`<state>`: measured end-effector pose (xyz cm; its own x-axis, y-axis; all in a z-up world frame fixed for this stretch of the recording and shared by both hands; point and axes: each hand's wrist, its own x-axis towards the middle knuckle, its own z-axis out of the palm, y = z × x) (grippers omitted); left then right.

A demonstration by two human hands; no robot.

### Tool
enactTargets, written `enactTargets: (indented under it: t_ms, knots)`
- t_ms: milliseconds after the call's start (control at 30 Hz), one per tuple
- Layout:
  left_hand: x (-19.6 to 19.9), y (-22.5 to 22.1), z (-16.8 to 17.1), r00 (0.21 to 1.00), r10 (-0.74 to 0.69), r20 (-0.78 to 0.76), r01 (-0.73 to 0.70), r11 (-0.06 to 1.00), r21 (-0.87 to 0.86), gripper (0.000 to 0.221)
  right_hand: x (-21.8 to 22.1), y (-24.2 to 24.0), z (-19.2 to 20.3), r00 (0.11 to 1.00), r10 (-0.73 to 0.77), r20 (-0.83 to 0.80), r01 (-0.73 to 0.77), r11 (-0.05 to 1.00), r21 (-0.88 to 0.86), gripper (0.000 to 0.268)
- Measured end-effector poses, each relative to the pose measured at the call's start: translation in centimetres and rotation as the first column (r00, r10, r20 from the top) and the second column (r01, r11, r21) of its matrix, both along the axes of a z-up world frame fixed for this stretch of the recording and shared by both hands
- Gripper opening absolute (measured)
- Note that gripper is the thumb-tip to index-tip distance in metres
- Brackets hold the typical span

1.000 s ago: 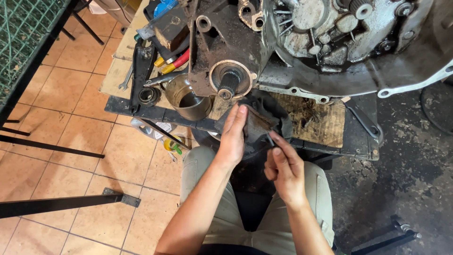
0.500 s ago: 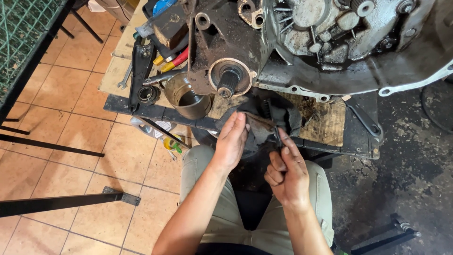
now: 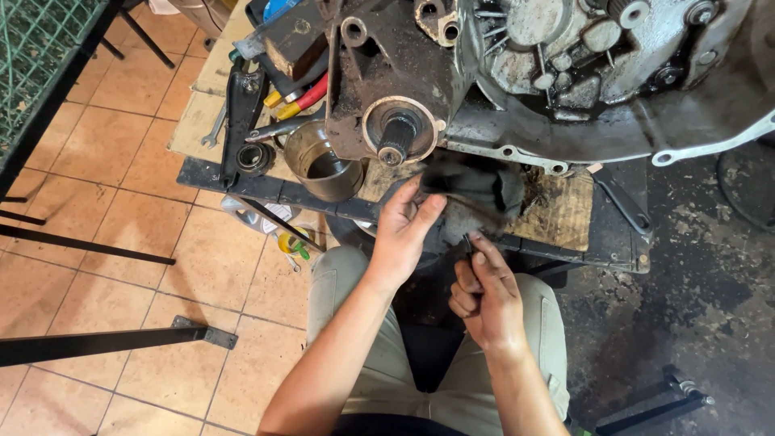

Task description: Cleaning the interior and exterior surfaces of a transmission casing using a brush, scraper, and cloth with cleaning fluid.

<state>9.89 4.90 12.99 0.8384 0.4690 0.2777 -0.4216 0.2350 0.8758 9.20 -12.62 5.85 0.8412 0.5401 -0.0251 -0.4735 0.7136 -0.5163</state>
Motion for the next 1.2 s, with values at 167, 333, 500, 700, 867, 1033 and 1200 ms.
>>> enactTargets:
  t_ms: [167,333,500,700,867,1033,1200]
  knots:
    - [-0.1,0.2,0.9,0.981,0.152,-0.118,-0.136,0.982,0.135,0.031,0.1,-0.4,2.2,0.839,-0.243,0.487,0.44,0.83,-0.343,0.047]
    - [-1.6,2.4,0.6,0.924,0.373,0.084,-0.303,0.582,0.754,0.032,-0.6,-2.0,4.3,0.877,-0.261,0.404,0.387,0.881,-0.273,0.052]
    - [-2.4,2.4,0.9,0.847,0.502,0.174,-0.259,0.104,0.96,0.047,-0.9,-2.5,5.2,0.951,-0.231,0.205,0.278,0.929,-0.244,0.055]
    - [-4.2,1.8,2.3,0.969,0.21,0.127,-0.155,0.123,0.98,0.05,-0.3,-3.7,4.1,0.992,0.052,-0.118,-0.039,0.993,0.109,0.053]
    - [-4.6,2.0,1.3,0.929,0.341,0.145,-0.197,0.122,0.973,0.066,-0.8,-3.4,5.6,0.989,0.127,-0.077,-0.12,0.989,0.09,0.017]
    - [-6.0,2.3,0.1,0.918,0.335,0.213,-0.28,0.167,0.945,0.042,-2.1,-3.0,7.0,0.979,-0.041,0.2,0.08,0.978,-0.192,0.041]
    - [-6.0,5.9,-1.9,0.698,0.602,0.389,-0.603,0.2,0.772,0.054,-2.5,-2.1,7.4,0.9,-0.101,0.425,0.234,0.932,-0.276,0.041]
